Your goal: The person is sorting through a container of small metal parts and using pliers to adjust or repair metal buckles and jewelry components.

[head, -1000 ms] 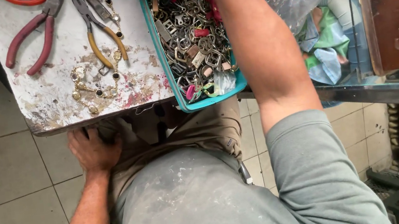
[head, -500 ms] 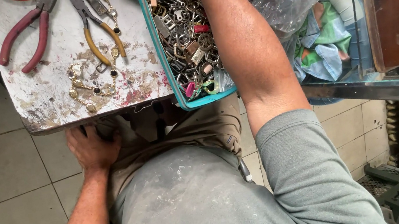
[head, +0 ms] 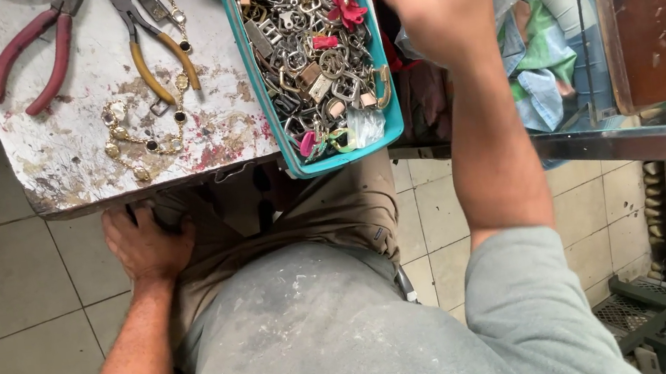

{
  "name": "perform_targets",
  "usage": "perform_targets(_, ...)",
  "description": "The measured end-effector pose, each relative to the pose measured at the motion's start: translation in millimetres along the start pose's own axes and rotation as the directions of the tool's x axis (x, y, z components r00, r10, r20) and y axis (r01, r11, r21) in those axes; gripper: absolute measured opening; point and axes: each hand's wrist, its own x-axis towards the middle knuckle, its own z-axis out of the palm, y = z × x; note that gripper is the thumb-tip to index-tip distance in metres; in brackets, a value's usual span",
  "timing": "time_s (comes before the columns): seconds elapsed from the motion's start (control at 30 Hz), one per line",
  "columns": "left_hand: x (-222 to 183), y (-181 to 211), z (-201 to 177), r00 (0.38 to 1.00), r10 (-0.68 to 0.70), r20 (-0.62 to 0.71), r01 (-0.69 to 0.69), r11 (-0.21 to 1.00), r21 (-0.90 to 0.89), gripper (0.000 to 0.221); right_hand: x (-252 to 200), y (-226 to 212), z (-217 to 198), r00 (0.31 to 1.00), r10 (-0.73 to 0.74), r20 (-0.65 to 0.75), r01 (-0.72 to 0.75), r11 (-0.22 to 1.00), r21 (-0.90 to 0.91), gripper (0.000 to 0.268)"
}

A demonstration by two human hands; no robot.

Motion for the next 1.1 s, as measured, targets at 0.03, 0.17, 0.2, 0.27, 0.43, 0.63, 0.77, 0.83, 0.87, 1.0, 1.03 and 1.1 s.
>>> perform_targets(0.03,0.1,-0.9,1.6,0.997,0.050,-0.059,-0.049,0.999,0.006,0.075,-15.1,-7.1,-1.6,0.999,0.032,-0.004,-0.031,0.995,0.095,0.014)
perform_targets(0.17,0.7,0.8,3.3,0.979,0.131,-0.157,-0.128,0.991,0.032,0.074,-50.6,-8.4,12.2,0.994,-0.103,0.024,0.096,0.975,0.201,0.033)
perform_targets(0.2,-1.5,0.6,3.4,0.978,0.130,-0.160,-0.126,0.991,0.037,0.074,-47.7,-4.4,19.3,0.994,-0.105,0.021,0.099,0.974,0.206,0.033)
perform_targets(0.27,0.3,1.7,3.6,0.997,0.047,-0.066,-0.045,0.999,0.031,0.076,-40.0,3.5,31.4,0.960,-0.273,0.070,0.275,0.961,-0.022,0.036)
perform_targets(0.43,-3.4,-0.4,1.6,0.991,0.071,-0.113,-0.069,0.997,0.022,0.075,-23.5,14.1,51.5,0.935,-0.318,0.158,0.352,0.883,-0.310,0.055)
perform_targets(0.63,-3.8,0.6,-1.0,0.991,0.074,-0.111,-0.072,0.997,0.027,0.072,-20.6,20.3,57.6,0.952,-0.286,0.108,0.301,0.935,-0.186,0.054)
perform_targets(0.77,-0.8,0.3,2.7,0.998,0.036,-0.059,-0.034,0.999,0.032,0.075,-19.6,19.7,55.8,0.940,-0.303,0.160,0.327,0.931,-0.160,0.056)
perform_targets(0.83,-1.6,-0.9,4.9,0.994,0.058,-0.095,-0.056,0.998,0.029,0.074,-16.8,22.3,54.9,0.929,-0.327,0.173,0.355,0.919,-0.170,0.048)
perform_targets(0.87,-1.7,-2.0,5.9,0.988,0.079,-0.134,-0.076,0.997,0.027,0.072,-15.1,23.2,54.8,0.917,-0.353,0.186,0.384,0.906,-0.178,0.041)
perform_targets(1.0,-1.5,-1.9,3.8,0.994,0.052,-0.097,-0.049,0.998,0.031,0.073,-1.6,20.3,50.8,0.871,-0.441,0.216,0.485,0.840,-0.242,0.040)
perform_targets(1.03,-1.6,-1.9,3.1,0.994,0.049,-0.095,-0.046,0.999,0.026,0.072,1.4,18.6,49.1,0.856,-0.449,0.257,0.511,0.812,-0.283,0.041)
perform_targets(1.1,-0.2,1.1,-2.7,0.996,0.042,-0.082,-0.041,0.999,0.024,0.072,8.7,14.3,45.2,0.841,-0.449,0.302,0.532,0.786,-0.315,0.041)
